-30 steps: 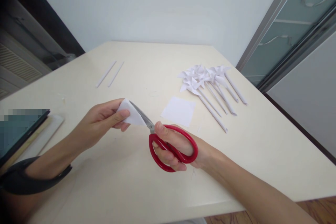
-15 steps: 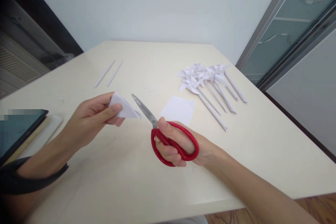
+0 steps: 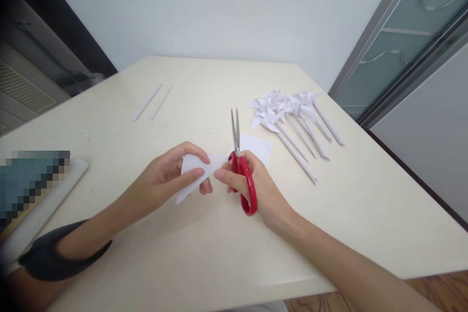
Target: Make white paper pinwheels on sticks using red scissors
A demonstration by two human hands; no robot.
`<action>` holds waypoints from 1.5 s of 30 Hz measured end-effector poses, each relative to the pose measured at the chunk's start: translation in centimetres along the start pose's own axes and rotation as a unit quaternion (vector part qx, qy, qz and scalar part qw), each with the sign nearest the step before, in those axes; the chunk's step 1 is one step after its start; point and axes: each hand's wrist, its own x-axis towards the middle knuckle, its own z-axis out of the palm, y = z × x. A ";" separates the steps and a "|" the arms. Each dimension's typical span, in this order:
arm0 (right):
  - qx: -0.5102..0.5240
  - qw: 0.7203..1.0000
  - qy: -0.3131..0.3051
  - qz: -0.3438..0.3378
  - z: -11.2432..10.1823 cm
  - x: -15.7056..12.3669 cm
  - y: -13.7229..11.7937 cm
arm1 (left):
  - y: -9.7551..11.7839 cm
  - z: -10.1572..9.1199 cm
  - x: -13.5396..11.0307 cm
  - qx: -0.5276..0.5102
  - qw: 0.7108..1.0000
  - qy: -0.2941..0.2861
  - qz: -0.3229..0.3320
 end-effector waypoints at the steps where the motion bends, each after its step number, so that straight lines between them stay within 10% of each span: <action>1: 0.007 1.000 0.013 -0.006 -0.1 0.1 0.0 | 0.1 0.2 -0.1 0.018 1.000 -0.011 -0.005; 10: 0.114 0.990 -0.071 0.048 -0.6 0.3 0.1 | 0.2 -0.3 -0.4 -0.148 0.975 -0.152 0.064; 22: 0.071 0.986 -0.147 0.009 -2.2 1.3 0.4 | -0.9 -1.3 0.4 -0.058 0.988 0.112 0.091; 29: -0.029 0.965 -0.257 0.050 -2.4 -0.8 -1.9 | -0.8 -1.7 0.4 -0.142 0.979 0.129 0.073; 45: 0.012 0.947 -0.303 0.109 -2.3 -1.1 -3.6 | -0.5 -2.1 0.4 -0.164 0.974 0.148 0.047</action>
